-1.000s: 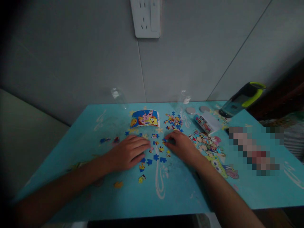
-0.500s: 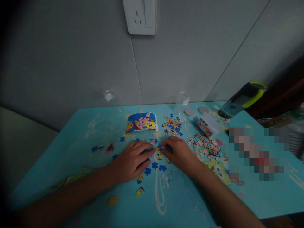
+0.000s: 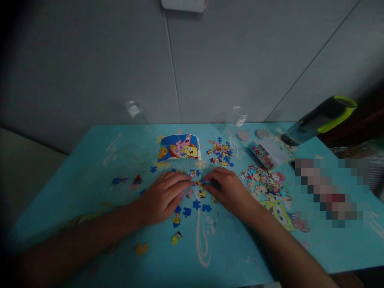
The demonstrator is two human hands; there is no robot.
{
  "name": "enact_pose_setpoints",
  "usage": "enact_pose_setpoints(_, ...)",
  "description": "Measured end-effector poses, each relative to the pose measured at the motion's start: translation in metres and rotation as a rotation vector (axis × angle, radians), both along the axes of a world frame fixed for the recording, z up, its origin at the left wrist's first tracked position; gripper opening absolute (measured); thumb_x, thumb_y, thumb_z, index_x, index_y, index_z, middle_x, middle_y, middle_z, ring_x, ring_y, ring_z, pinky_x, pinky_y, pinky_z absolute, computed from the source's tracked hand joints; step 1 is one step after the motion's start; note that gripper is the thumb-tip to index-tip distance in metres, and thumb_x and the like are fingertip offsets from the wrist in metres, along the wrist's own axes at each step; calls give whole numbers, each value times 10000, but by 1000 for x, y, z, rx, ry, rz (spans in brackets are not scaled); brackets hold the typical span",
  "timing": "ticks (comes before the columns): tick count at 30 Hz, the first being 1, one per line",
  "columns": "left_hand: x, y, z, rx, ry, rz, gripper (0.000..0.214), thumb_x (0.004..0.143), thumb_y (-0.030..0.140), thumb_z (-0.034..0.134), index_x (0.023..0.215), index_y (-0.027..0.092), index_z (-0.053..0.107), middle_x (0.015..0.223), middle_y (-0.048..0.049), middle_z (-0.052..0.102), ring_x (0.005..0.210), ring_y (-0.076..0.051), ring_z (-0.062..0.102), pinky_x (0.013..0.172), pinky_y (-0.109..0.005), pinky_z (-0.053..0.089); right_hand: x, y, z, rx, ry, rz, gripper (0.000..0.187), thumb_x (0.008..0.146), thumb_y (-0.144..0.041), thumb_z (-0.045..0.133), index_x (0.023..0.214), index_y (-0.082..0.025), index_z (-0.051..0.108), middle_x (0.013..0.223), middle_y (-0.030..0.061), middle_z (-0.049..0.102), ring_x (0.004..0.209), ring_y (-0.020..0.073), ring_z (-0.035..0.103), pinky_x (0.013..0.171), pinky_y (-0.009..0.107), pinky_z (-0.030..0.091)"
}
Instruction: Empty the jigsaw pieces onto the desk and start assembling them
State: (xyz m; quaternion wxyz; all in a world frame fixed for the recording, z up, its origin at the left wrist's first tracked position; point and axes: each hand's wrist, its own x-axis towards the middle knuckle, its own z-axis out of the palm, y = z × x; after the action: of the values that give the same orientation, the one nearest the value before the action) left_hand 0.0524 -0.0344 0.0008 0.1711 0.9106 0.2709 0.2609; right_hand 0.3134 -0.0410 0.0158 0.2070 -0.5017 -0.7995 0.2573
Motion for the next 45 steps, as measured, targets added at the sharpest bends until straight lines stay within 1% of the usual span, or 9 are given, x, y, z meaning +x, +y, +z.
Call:
enact_pose_setpoints(7,-5,4,-1,-44,-148,25,360,942,50,404,1221,165,601,1165,-108,639,1106,-241,577,966,-451,480,3,1,2,2,3,1,116,928,-268,671,1031,-237,712,999,45,698,877,181,661,793,317,532)
enact_pose_setpoints(18,-11,7,0,-103,-280,62,351,951,38,339,1096,154,637,1060,-97,661,1034,-210,618,922,-419,512,18,8,2,15,-77,-13,145,924,-292,656,1048,-237,705,1012,50,703,882,200,670,789,337,537)
enact_pose_setpoints(21,-11,9,11,-133,-330,102,340,942,31,346,1041,159,645,996,-71,673,965,-179,630,880,-367,520,20,9,-1,16,-100,-1,162,936,-328,639,1061,-246,702,1042,55,702,897,205,676,801,347,543)
enact_pose_setpoints(26,-21,13,49,-179,-465,228,308,973,72,373,983,171,665,918,-37,684,859,-140,633,816,-308,521,22,10,-3,41,-104,-1,184,940,-347,623,1076,-250,701,1067,51,705,908,208,683,815,354,547)
enact_pose_setpoints(30,-45,12,67,-31,-473,322,314,995,96,372,983,183,673,920,-32,685,840,-138,634,797,-304,521,20,9,-1,39,-115,-14,198,930,-339,614,1073,-241,710,1058,55,713,889,218,686,790,357,550)
enact_pose_setpoints(34,-72,7,48,155,-263,233,283,965,82,417,1056,189,663,1026,-59,681,964,-174,644,885,-356,526,19,8,0,47,-130,-10,229,940,-345,587,1099,-230,704,1067,65,716,881,220,686,795,358,550)
enact_pose_setpoints(38,-83,3,12,145,-73,236,256,950,104,478,1134,182,638,1083,-82,669,1021,-204,634,924,-396,526,18,7,0,56,-147,-35,269,942,-369,582,1139,-222,691,1057,72,725,844,221,690,767,360,557)
enact_pose_setpoints(40,-83,2,2,160,2,224,245,963,128,484,1145,180,639,1083,-85,675,1017,-212,632,926,-405,519,15,5,2,79,-140,-55,260,947,-366,577,1130,-222,693,1049,75,731,826,225,692,752,364,557)
enact_pose_setpoints(45,-98,7,13,285,182,271,250,972,196,514,1183,178,647,1111,-96,688,1010,-241,630,932,-430,487,-5,-11,14,144,-22,41,187,973,-314,568,1094,-240,689,1049,78,722,921,246,686,807,384,560)
